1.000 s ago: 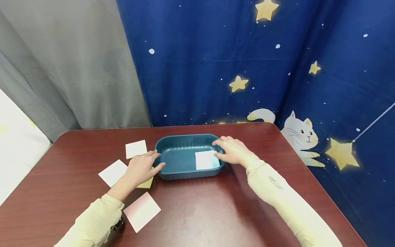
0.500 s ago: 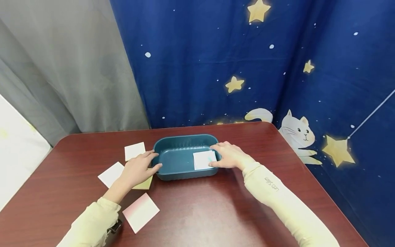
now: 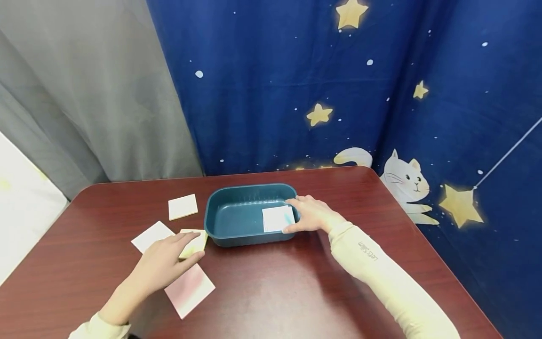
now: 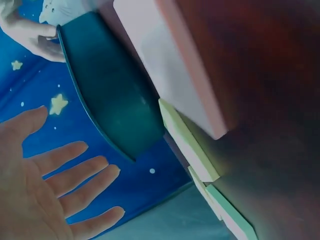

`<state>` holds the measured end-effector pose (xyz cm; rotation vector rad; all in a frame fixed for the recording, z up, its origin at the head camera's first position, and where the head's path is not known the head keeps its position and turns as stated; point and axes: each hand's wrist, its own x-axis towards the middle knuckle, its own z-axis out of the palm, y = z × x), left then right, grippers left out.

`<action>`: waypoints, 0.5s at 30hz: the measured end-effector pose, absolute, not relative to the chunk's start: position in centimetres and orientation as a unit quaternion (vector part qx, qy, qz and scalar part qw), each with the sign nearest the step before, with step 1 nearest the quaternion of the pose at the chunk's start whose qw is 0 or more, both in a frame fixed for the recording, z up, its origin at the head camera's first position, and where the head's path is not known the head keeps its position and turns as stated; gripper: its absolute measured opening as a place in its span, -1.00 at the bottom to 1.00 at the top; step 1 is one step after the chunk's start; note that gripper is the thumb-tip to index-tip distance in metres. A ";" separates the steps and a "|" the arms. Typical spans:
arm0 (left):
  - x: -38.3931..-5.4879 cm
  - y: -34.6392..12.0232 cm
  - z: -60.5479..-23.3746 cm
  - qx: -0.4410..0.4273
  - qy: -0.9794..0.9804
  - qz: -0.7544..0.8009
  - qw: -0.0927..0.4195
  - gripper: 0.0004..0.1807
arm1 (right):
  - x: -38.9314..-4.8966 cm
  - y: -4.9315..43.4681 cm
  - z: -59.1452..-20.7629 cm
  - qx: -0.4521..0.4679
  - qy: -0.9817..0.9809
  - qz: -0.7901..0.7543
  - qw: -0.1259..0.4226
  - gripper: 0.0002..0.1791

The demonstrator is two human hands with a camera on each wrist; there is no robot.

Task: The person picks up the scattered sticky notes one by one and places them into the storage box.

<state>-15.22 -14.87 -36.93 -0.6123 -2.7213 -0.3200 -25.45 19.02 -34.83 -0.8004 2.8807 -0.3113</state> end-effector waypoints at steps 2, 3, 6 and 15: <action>-14.2 -15.0 -37.2 -0.221 -0.954 -0.109 0.170 -0.54 | -25.5 19.0 -34.8 -0.265 0.956 -0.103 0.071 -0.07; -13.7 -15.1 -37.4 -0.224 -0.954 -0.105 0.169 -0.55 | -25.5 19.1 -34.8 -0.263 0.957 -0.103 0.073 -0.06; -12.6 -15.4 -38.1 -0.230 -0.957 -0.092 0.151 -0.53 | -25.5 18.8 -34.7 -0.253 0.959 -0.102 0.080 -0.06; -11.4 -15.7 -39.6 -0.206 -0.974 -0.080 0.059 -0.33 | -25.5 18.5 -34.7 -0.245 0.960 -0.106 0.089 -0.05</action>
